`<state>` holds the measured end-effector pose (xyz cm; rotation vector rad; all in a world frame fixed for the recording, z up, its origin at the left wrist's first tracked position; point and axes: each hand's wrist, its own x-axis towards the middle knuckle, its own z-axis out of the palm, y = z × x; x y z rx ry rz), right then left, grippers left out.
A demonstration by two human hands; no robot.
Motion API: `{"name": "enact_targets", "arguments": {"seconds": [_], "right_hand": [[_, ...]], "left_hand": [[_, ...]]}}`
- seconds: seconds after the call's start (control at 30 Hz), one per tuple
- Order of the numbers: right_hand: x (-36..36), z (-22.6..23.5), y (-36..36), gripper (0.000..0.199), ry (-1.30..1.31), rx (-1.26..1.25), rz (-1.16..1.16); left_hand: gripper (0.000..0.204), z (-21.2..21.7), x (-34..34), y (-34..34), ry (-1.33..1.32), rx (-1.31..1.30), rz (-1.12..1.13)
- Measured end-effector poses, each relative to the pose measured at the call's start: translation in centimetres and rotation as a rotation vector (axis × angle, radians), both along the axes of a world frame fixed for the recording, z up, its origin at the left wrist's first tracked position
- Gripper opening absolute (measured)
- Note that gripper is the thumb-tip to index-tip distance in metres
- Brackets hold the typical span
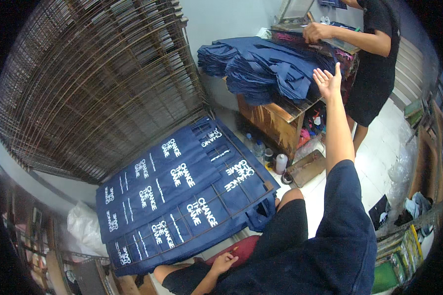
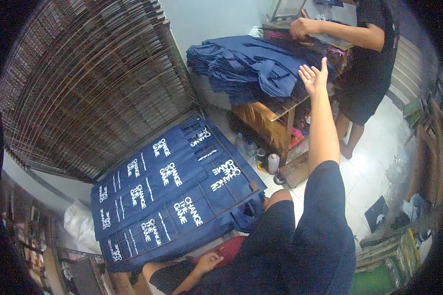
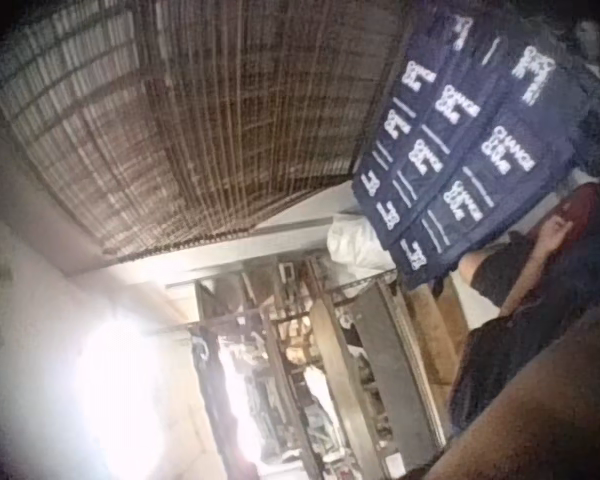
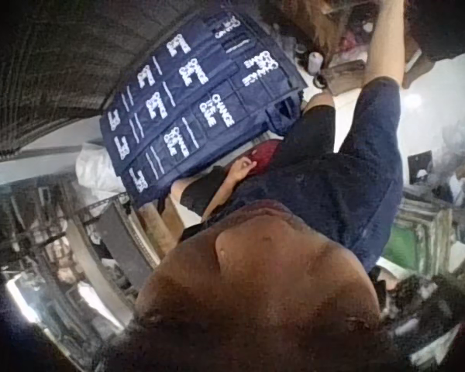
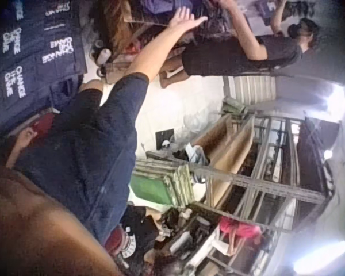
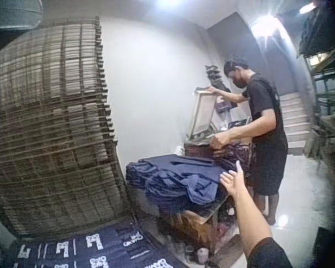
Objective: The person folds blue tote bags with 'CHANGE THE GAME' text on a table, aligning edges and stacking them. Another person nearby also folds similar bags. The camera wearer repeatedly picks up, folds, and stacks the bags.
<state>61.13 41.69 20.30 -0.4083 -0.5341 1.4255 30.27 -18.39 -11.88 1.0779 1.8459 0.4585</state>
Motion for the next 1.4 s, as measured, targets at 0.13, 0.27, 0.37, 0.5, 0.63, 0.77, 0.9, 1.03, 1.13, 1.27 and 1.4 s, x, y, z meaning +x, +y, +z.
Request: {"name": "enact_targets", "arguments": {"seconds": [0.13,0.27,0.37,0.5,0.63,0.77,0.9,1.03,1.13,1.27,1.4], "right_hand": [[-3.2,2.0,0.4,0.108,0.164,-0.103,0.171],[-5.0,1.7,5.1,0.049,0.013,-0.131,0.175],[-5.7,2.2,7.2,0.028,-0.123,-0.005,-0.141],[-5.7,11.2,0.6,0.022,-0.601,0.156,-0.120],[-7.9,21.9,-11.3,0.032,-1.172,0.507,-0.013],[-9.7,27.8,-17.3,0.043,-1.705,0.965,-0.492],[-10.7,31.0,-26.9,0.050,-2.003,1.113,-0.074],[-14.7,31.2,-32.3,0.058,-2.177,1.478,0.479],[-18.2,29.2,-34.7,0.062,-2.073,1.443,0.868],[-22.9,27.2,-36.7,0.056,-2.027,1.569,1.023],[-26.1,23.7,-35.0,0.062,-2.093,1.534,0.926]], "left_hand": [[0.043,-1.5,-0.4,-0.2,0.014,-0.035,0.014],[0.043,-1.3,-0.2,0.4,0.038,-0.034,0.005],[0.045,-0.9,0.0,0.6,0.102,-0.030,-0.015],[0.036,1.8,0.7,1.2,0.055,0.038,0.068],[0.025,9.7,0.5,2.8,-0.159,0.287,0.185],[0.028,18.1,-3.8,6.4,0.020,0.701,0.179],[0.045,28.5,-8.2,12.4,0.125,1.063,0.211],[0.074,35.6,-11.2,13.3,-0.023,1.377,0.207],[0.091,34.7,-13.4,13.9,-0.193,1.356,0.121],[0.076,33.2,-13.6,10.5,-0.421,1.492,-0.095],[0.033,33.8,-11.8,5.0,-0.575,1.298,0.132]]}}
